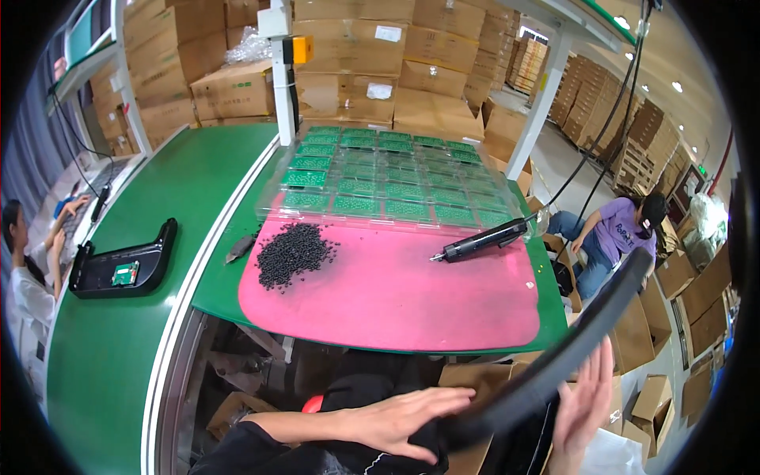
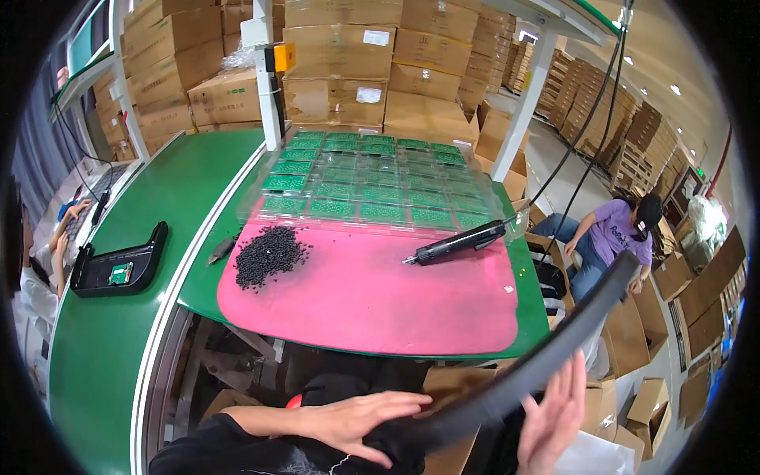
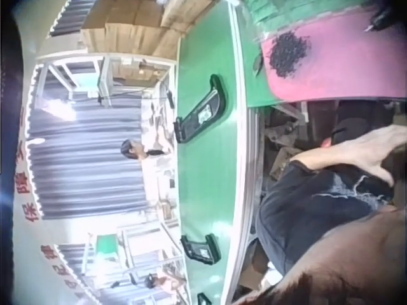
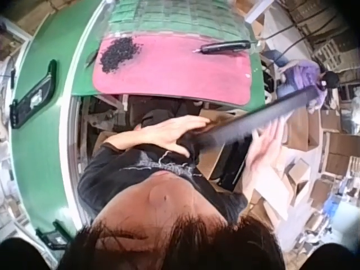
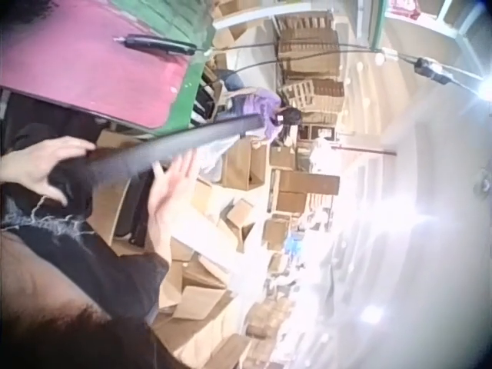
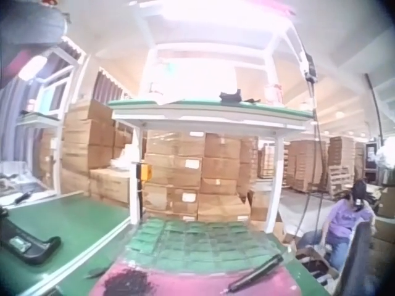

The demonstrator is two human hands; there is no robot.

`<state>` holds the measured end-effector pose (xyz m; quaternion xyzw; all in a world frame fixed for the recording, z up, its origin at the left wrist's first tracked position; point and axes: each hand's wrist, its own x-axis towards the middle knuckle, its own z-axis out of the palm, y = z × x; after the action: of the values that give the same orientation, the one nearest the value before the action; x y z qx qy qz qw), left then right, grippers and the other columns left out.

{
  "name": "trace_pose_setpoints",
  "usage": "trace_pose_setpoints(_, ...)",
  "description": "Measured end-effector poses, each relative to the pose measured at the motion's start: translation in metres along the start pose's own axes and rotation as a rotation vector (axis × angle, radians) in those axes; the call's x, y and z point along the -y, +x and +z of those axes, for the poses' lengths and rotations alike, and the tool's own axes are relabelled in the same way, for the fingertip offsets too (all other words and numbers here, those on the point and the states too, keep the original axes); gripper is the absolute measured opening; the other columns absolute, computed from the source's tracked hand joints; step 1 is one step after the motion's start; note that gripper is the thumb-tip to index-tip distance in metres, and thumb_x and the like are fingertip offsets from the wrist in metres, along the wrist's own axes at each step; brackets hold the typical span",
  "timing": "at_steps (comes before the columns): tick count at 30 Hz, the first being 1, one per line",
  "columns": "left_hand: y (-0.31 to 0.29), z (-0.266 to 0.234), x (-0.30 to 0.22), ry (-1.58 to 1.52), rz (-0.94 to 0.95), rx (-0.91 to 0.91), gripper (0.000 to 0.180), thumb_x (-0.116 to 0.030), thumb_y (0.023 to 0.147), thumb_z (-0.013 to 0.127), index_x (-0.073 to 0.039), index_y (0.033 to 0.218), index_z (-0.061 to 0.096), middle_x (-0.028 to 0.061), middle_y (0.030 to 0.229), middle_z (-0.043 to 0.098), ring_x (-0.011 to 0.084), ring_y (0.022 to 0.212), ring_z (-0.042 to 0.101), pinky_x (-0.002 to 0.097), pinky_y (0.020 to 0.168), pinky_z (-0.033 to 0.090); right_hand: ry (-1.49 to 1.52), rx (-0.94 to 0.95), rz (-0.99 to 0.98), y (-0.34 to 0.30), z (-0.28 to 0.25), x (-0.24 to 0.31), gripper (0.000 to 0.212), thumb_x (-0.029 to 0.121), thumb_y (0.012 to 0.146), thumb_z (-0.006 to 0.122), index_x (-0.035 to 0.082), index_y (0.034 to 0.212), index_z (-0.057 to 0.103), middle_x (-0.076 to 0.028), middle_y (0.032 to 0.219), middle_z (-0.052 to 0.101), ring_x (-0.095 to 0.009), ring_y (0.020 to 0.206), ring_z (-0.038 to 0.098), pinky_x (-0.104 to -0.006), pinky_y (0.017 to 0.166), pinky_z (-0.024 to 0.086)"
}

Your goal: Assemble electronic circuit boards into plastic housings and pack them into boxes.

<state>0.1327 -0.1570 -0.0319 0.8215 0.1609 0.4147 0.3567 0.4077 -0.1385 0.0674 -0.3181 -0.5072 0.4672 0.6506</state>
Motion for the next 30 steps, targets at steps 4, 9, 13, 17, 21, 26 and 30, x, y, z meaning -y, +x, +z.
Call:
trace_pose_setpoints(4,-0.013,-0.042,-0.011,-0.064,-0.526,-0.520,0.062,0.001,0.080,0.057,0.003,0.139,0.037,0.0198,0.132,0.052,0.0283,0.123,0.054,0.0392,0.106,0.040,-0.409,0.605,0.065,0.040,0.021,-0.046,0.119,0.044,0.067,0.087,-0.001,0.152,0.018,-0.019,0.160,0.016,-0.031,0.147,0.022,-0.0528,0.114,0.026)
trace_pose_setpoints(9,-0.042,-0.119,0.002,-0.072,-0.721,-0.679,0.054,0.007,0.082,0.046,0.002,0.135,0.045,0.0154,0.124,0.059,0.0225,0.118,0.056,0.0349,0.100,0.043,-1.352,1.255,-0.364,0.075,0.054,-0.083,0.080,0.050,0.075,0.075,0.010,0.138,0.048,-0.020,0.149,0.037,-0.035,0.138,0.037,-0.0492,0.110,0.034)
trace_pose_setpoints(13,-0.027,-0.163,0.015,0.602,-0.630,-0.505,0.036,0.000,0.082,0.054,0.002,0.117,0.061,0.0220,0.104,0.066,0.0357,0.086,0.067,0.0398,0.079,0.055,-1.199,1.075,-0.510,0.090,0.055,-0.121,0.034,0.034,0.086,0.068,0.009,0.110,0.065,-0.011,0.120,0.063,-0.025,0.109,0.062,-0.0357,0.082,0.054)
trace_pose_setpoints(17,0.005,-0.195,0.033,0.904,-0.722,-0.024,0.048,-0.004,0.072,0.060,0.000,0.120,0.059,0.0130,0.108,0.063,0.0311,0.108,0.056,0.0419,0.088,0.050,-1.151,1.167,-0.561,0.108,0.082,-0.130,0.022,0.030,0.088,0.067,0.009,0.084,0.067,-0.007,0.082,0.070,-0.023,0.067,0.067,-0.0355,0.054,0.055)
trace_pose_setpoints(21,0.029,-0.190,0.082,0.798,-0.463,0.069,0.039,-0.023,0.084,0.065,0.004,0.112,0.056,0.0154,0.111,0.058,0.0332,0.103,0.057,0.0444,0.087,0.050,-1.062,1.278,-0.209,0.157,0.136,-0.112,0.025,0.032,0.087,0.068,0.007,0.081,0.069,-0.012,0.063,0.064,-0.030,0.054,0.064,-0.0374,0.052,0.051)
trace_pose_setpoints(26,0.032,-0.199,0.115,0.869,-0.394,0.123,0.023,-0.018,0.084,0.060,-0.001,0.100,0.056,0.0116,0.100,0.058,0.0274,0.100,0.058,0.0398,0.082,0.051,-1.188,0.782,-0.495,0.262,0.217,-0.180,0.019,0.024,0.089,0.061,0.005,0.090,0.061,-0.014,0.070,0.064,-0.037,0.067,0.064,-0.0472,0.063,0.051)
trace_pose_setpoints(30,0.030,-0.207,0.108,0.895,-0.297,0.071,0.018,-0.016,0.081,0.061,-0.006,0.095,0.057,0.0057,0.091,0.059,0.0232,0.093,0.058,0.0359,0.075,0.050,-1.439,0.627,-0.581,0.354,0.233,-0.266,0.035,0.028,0.092,0.056,0.004,0.118,0.056,-0.016,0.116,0.057,-0.034,0.107,0.057,-0.0497,0.086,0.050)
